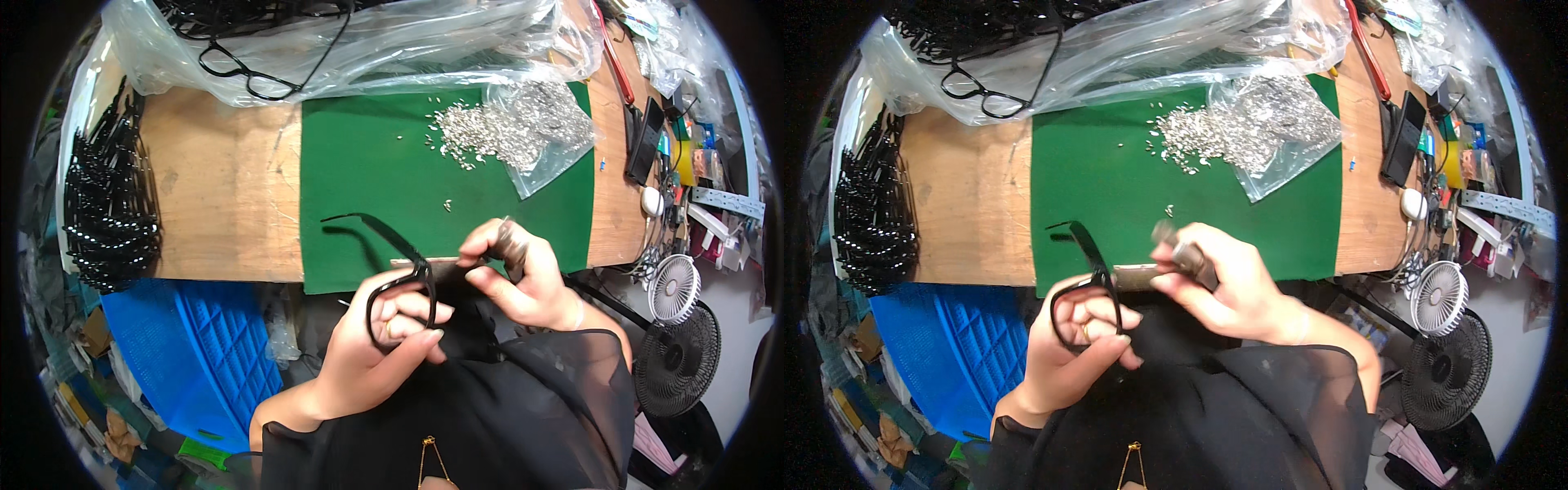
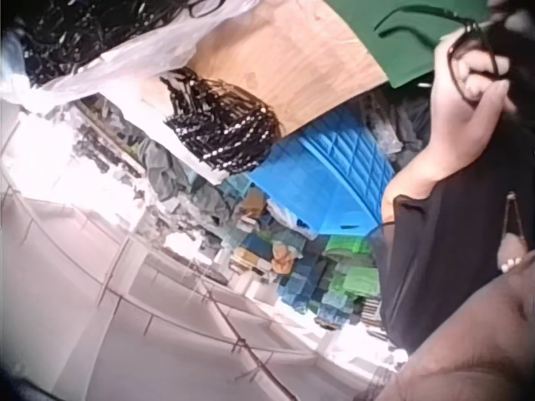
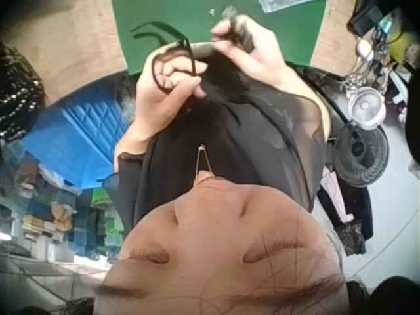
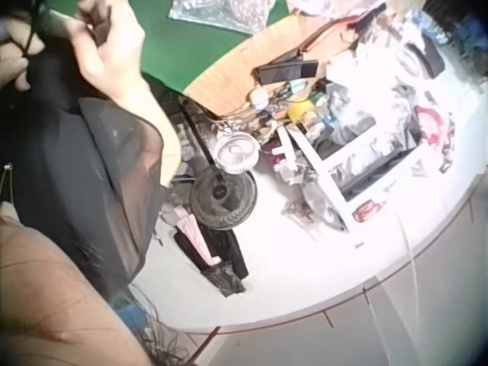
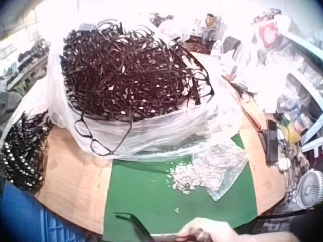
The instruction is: The person assembles eyeglasses by inserting small metal screws into the frame using pliers. They repeatedly pick up frames from a plastic bag, secure the screws, and place the finished frames on the table.
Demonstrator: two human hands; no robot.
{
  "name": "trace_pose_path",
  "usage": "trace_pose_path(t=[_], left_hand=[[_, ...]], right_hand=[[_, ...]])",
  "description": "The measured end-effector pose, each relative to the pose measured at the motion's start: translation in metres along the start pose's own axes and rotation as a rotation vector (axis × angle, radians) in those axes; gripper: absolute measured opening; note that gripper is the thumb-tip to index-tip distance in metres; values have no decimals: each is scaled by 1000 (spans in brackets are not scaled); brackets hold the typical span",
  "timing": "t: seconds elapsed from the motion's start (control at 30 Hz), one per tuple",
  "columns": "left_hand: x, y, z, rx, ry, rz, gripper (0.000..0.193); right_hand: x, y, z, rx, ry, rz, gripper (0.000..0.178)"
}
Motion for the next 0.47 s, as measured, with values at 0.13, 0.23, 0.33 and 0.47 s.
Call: trace_pose_path(t=[0.13,0.23,0.33,0.47], left_hand=[[-4,-12,-4,-53,70,-52,39],[-2,-19,-3,-85,120,-30,37],[1,-21,-2,-34,331,-15,39],[3,-20,8,163,906,-67,44]], right_hand=[[11,2,-4,-118,-335,-415,27],[17,5,-8,-155,-369,-479,27],[18,7,-12,-246,-381,-511,28],[16,10,-11,-360,-460,-559,30]])
Point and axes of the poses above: each hand's wrist, its own y-axis towards the middle knuckle, its own x-axis out of the palm, z = x × y, the point moved 5 cm from there along y, towards the middle knuckle, and after that the axes turned 4 degrees about -x, right-handed, at the moved point
